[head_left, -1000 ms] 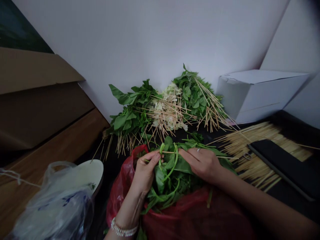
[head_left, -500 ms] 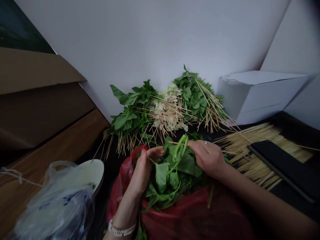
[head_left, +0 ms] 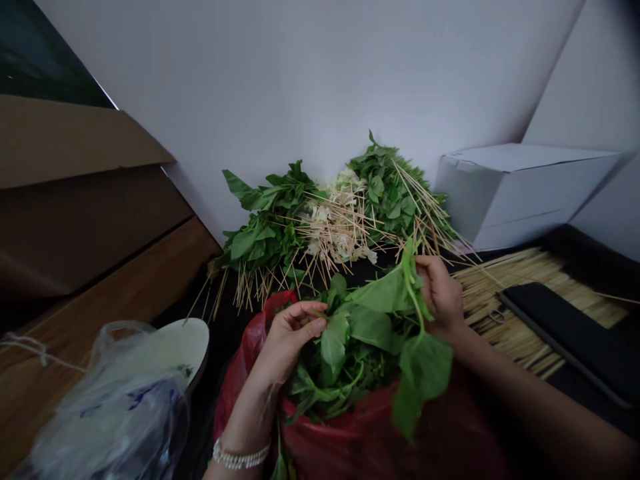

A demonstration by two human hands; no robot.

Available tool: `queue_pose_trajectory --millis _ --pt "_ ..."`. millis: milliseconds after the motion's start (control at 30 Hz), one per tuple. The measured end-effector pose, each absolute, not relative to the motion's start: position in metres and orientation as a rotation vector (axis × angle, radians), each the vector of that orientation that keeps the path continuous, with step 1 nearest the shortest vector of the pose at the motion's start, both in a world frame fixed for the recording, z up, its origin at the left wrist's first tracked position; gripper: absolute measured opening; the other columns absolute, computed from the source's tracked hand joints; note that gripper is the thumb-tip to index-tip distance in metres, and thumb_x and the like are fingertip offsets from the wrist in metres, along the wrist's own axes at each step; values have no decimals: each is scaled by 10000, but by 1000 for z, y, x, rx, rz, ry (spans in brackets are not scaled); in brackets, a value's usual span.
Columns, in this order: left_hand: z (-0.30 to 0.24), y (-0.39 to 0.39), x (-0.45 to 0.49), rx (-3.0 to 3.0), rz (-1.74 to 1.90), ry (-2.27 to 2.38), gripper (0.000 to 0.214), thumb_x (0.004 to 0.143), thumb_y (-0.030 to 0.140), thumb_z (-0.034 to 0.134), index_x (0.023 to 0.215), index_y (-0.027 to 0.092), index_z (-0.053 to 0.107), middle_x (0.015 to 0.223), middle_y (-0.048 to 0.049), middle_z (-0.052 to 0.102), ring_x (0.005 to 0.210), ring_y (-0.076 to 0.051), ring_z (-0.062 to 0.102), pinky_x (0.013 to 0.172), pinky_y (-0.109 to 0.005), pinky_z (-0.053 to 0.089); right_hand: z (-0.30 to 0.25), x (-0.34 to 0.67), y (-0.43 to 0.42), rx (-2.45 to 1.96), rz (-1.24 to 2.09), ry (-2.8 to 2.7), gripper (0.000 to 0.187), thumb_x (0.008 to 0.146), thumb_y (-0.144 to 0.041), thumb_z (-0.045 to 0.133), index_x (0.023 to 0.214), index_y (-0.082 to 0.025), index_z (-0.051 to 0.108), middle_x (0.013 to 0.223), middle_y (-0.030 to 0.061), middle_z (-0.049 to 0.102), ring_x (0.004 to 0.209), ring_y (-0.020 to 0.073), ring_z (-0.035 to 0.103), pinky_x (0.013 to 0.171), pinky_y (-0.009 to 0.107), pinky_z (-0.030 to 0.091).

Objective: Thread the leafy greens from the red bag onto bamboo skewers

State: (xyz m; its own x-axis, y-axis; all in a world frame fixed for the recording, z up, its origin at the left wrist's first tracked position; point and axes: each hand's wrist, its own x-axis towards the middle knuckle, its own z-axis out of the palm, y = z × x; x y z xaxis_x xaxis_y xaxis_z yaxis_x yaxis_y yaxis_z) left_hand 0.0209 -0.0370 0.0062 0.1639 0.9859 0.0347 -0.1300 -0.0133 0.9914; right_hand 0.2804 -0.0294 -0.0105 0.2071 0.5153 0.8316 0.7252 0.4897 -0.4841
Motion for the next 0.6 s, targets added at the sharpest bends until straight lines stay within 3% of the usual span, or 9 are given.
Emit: queue_pose_trajectory --millis 200,400,600 --pt "0 -34 21 1121 1354 976 185 636 312 886 742 193 791 959 -69 784 902 -198 685 840 -292 510 -11 274 -33 -1049 -192 -1625 180 982 -185 385 983 -230 559 649 -31 587 516 138 552 518 254 410" --pt "3 -37 24 973 1302 1030 325 577 334 917 857 201 818 742 -46 784 635 -150 685 646 -246 531 -17 262 -38 -864 -319 -1886 214 968 -115 389 1050 -179 576 782 28 679 661 151 641 627 250 474" --pt "1 -40 27 1068 1246 995 293 719 326 836 978 192 807 906 -80 799 800 -181 710 768 -274 540 -21 256 -41 -874 -479 -2065 249 958 -85 392 1021 -141 627 808 50 699 616 136 614 584 252 433"
